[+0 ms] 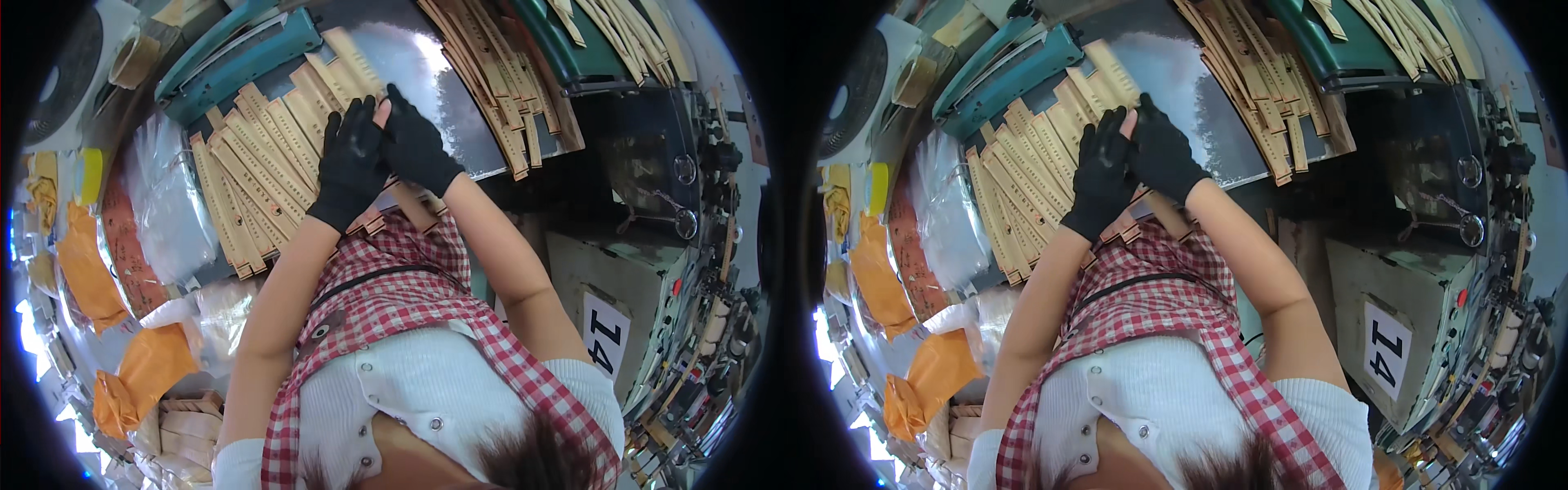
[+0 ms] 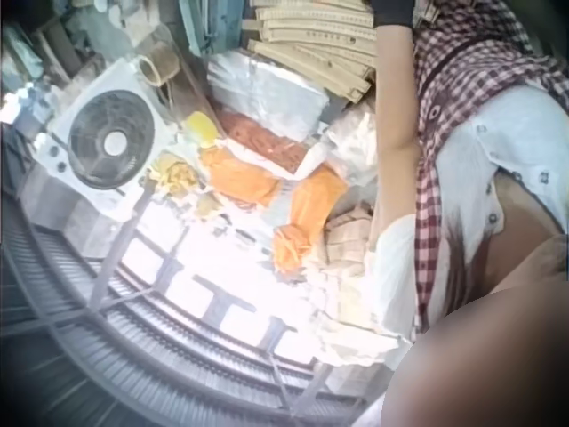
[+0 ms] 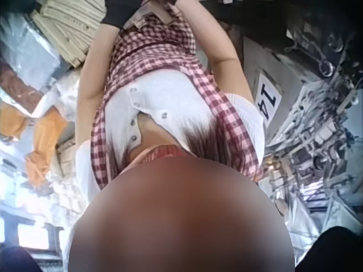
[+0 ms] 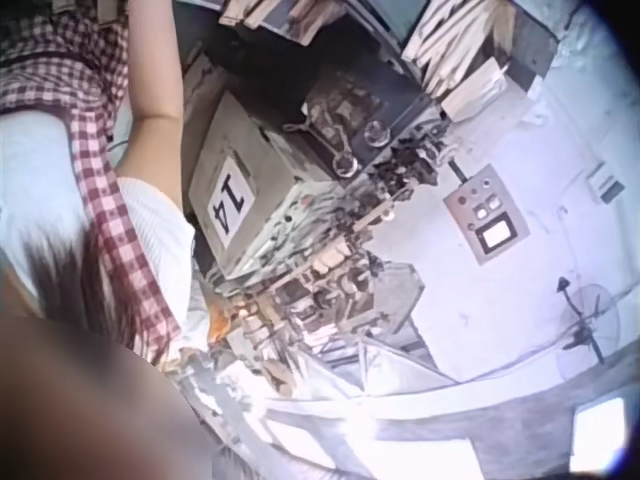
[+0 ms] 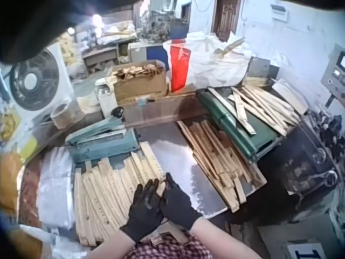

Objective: Gathering bundles of wooden sticks and placing them into clear plastic bags at a packaging station.

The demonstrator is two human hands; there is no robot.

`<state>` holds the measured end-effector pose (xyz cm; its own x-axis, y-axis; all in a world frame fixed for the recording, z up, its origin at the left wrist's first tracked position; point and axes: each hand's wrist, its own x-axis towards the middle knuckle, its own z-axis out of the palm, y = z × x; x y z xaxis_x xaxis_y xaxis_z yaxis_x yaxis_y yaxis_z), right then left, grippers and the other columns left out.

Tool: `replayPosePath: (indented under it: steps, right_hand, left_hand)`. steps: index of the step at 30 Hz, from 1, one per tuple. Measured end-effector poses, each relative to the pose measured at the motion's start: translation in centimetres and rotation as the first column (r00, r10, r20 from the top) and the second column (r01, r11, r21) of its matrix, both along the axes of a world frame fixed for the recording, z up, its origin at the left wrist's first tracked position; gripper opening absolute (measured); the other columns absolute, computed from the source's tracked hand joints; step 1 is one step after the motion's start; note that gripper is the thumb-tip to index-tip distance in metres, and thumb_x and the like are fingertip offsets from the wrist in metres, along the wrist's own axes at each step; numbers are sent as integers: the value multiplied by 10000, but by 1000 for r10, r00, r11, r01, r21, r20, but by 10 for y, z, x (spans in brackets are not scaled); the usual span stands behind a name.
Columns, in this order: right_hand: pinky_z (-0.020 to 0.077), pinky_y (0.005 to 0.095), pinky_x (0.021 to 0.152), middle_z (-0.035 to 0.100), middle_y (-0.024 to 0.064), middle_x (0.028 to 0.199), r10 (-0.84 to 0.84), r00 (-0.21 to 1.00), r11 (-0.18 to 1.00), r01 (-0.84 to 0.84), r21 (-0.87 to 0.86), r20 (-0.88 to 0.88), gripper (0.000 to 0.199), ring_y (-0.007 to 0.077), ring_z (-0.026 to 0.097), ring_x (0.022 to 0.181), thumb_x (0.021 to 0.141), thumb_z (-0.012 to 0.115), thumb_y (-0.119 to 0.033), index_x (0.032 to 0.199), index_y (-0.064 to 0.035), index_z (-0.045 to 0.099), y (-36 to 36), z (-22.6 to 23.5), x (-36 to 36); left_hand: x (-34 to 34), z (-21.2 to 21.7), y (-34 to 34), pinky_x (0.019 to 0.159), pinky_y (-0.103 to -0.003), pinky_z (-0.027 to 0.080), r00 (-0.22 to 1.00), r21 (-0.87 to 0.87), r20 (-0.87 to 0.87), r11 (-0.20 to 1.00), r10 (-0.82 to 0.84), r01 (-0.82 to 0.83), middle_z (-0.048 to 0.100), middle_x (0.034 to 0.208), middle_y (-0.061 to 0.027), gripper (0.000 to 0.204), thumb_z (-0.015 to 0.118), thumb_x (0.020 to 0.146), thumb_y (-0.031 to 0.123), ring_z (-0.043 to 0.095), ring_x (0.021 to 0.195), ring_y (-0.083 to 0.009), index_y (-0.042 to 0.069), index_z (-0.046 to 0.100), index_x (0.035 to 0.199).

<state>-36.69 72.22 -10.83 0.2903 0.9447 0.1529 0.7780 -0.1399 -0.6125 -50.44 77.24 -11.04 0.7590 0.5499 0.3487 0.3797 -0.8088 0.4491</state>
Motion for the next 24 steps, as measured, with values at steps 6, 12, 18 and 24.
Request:
replayPosePath:
  steps: [6, 12, 18, 24]
  right_hand:
    - [185, 593, 1067, 302, 233, 1444, -279, 696, 918, 396, -30, 661, 608, 411, 209, 1364, 848, 555, -433, 1287, -21, 468, -3, 13, 98]
    - [327, 525, 972, 418, 251, 1290, -281, 778, 948, 315, 37, 562, 546, 387, 403, 1195, 818, 571, -292, 1251, 21, 463, 1, -16, 69]
    - [473, 430, 767, 593, 226, 982, -199, 935, 979, 203, 17, 295, 402, 370, 584, 902, 752, 634, -208, 1076, 12, 543, 1, 0, 56]
    - [461, 349, 691, 621, 159, 825, -146, 890, 989, 130, -68, -432, 351, 226, 589, 754, 761, 629, -220, 1000, 34, 590, -19, 21, 90]
  left_hand:
    - [-20, -4, 10, 1111, -499, 196, 954, 141, -297, 990, 38, 5, 374, 1429, -133, 597, 617, 830, 305, 306, 1353, -281, 155, 431, 1376]
    - [-22, -5, 13, 1108, -497, 192, 954, 137, -293, 990, 61, -21, 382, 1418, -130, 625, 599, 840, 363, 320, 1339, -280, 105, 418, 1380]
    - [-29, -8, 24, 1067, -500, 282, 989, 107, -145, 994, 6, 9, 445, 1337, -162, 515, 666, 772, 273, 393, 1267, -350, 48, 530, 1214]
    - [-45, -12, 35, 976, -445, 416, 997, 98, -66, 994, -47, 53, 546, 1182, -147, 361, 647, 613, 66, 497, 1144, -358, 40, 601, 970]
